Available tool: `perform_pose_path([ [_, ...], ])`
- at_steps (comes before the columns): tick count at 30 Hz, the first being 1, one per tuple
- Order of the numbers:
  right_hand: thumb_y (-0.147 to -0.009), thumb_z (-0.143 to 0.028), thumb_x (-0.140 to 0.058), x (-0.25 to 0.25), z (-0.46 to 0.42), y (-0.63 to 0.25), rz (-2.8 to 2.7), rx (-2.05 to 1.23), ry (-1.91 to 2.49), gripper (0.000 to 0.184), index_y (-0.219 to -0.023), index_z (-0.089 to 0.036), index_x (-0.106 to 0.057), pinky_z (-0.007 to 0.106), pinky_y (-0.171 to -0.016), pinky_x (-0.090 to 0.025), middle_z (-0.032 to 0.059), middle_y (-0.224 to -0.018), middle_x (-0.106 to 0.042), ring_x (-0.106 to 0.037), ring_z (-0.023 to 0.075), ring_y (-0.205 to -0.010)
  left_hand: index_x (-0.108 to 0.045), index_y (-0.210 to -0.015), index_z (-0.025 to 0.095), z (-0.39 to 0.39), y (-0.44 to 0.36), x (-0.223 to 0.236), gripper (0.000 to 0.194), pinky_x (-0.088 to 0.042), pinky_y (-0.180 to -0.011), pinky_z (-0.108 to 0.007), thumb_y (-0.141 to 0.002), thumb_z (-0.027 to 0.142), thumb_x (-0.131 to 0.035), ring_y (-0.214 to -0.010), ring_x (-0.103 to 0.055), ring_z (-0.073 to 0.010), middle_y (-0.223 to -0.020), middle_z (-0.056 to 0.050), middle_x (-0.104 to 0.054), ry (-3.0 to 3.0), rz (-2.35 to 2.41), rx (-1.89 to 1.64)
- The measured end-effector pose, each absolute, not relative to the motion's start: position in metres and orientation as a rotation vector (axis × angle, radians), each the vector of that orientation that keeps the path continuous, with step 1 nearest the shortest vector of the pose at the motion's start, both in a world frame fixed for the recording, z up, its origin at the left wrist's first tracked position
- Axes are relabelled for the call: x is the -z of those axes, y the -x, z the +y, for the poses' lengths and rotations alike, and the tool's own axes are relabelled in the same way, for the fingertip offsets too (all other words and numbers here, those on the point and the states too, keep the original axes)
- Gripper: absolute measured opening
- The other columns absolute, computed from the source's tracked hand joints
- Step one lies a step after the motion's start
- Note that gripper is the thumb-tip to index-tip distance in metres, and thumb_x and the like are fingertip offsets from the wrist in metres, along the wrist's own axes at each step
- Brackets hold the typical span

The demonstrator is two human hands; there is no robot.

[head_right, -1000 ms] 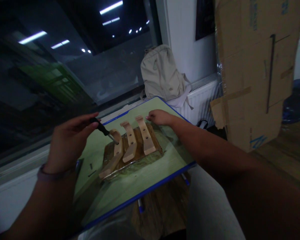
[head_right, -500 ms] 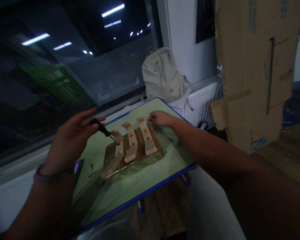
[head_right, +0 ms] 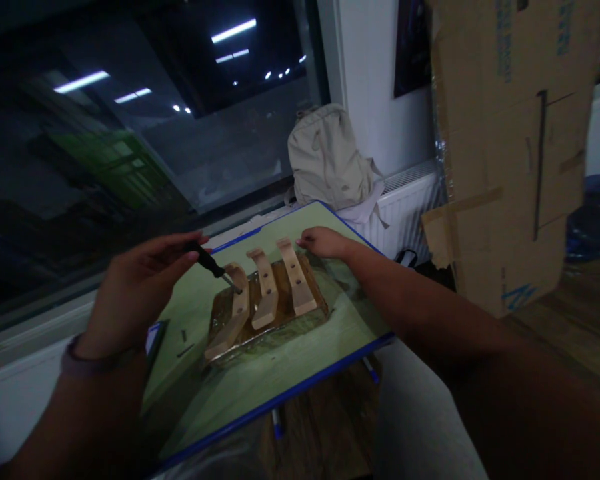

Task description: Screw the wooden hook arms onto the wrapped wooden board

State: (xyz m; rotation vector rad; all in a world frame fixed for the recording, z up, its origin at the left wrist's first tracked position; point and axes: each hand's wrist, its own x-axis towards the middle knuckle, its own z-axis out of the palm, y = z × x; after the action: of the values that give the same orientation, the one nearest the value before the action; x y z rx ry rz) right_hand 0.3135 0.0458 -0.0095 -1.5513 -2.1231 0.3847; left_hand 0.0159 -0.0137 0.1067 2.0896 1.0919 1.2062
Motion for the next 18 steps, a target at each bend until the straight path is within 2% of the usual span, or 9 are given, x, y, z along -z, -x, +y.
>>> perform_pose_path([
  [3, -0.095, -0.037, -0.044, 0.0098, 0.0456, -0.3133, -2.114, -0.389, 1.547, 0.035, -0.078, -0.015, -0.064, 0.028, -0.065, -0.035, 0.0083, -0.077, -0.067, -0.056, 0.0169, -0.07, -0.075, -0.103, 0.024, -0.0152, -0.0182, -0.1064, 0.024, -0.055, -0.09, -0.034, -0.08, 0.029, -0.073, -0.097, -0.068, -0.0194, -0.108, -0.004, -0.074, -2.131, 1.105, -1.216],
  [7, -0.094, -0.037, -0.044, 0.0108, 0.0464, -0.3136, -2.111, -0.396, 1.545, 0.034, -0.078, -0.015, -0.064, 0.028, -0.064, -0.035, 0.007, -0.075, -0.065, -0.055, 0.0165, -0.068, -0.076, -0.096, 0.024, -0.017, -0.0218, -0.1065, 0.019, -0.056, -0.083, -0.03, -0.078, 0.028, -0.074, -0.087, -0.069, -0.0169, -0.098, -0.002, -0.075, -2.237, 1.193, -1.295],
  [9, -0.094, -0.037, -0.044, 0.0114, 0.047, -0.3139, -2.109, -0.402, 1.544, 0.034, -0.078, -0.014, -0.064, 0.027, -0.064, -0.035, 0.0069, -0.075, -0.065, -0.054, 0.0164, -0.069, -0.076, -0.097, 0.023, -0.0177, -0.0214, -0.107, 0.018, -0.056, -0.085, -0.03, -0.079, 0.026, -0.073, -0.088, -0.07, -0.0169, -0.097, -0.002, -0.076, -2.231, 1.219, -1.3],
  [13, -0.094, -0.038, -0.044, 0.0123, 0.0477, -0.3145, -2.106, -0.409, 1.546, 0.035, -0.078, -0.015, -0.064, 0.027, -0.064, -0.035, 0.007, -0.075, -0.065, -0.054, 0.0163, -0.07, -0.074, -0.107, 0.023, -0.0189, -0.0191, -0.1076, 0.026, -0.055, -0.095, -0.035, -0.082, 0.027, -0.069, -0.099, -0.07, -0.0195, -0.107, -0.003, -0.075, -2.172, 1.22, -1.231],
  [18, -0.095, -0.039, -0.044, 0.0123, 0.048, -0.3151, -2.109, -0.405, 1.549, 0.036, -0.079, -0.015, -0.065, 0.027, -0.065, -0.035, 0.0073, -0.077, -0.066, -0.054, 0.0164, -0.071, -0.073, -0.098, 0.022, -0.0174, -0.0187, -0.1065, 0.02, -0.057, -0.086, -0.034, -0.079, 0.028, -0.071, -0.091, -0.07, -0.0188, -0.103, -0.003, -0.075, -2.17, 1.166, -1.209],
])
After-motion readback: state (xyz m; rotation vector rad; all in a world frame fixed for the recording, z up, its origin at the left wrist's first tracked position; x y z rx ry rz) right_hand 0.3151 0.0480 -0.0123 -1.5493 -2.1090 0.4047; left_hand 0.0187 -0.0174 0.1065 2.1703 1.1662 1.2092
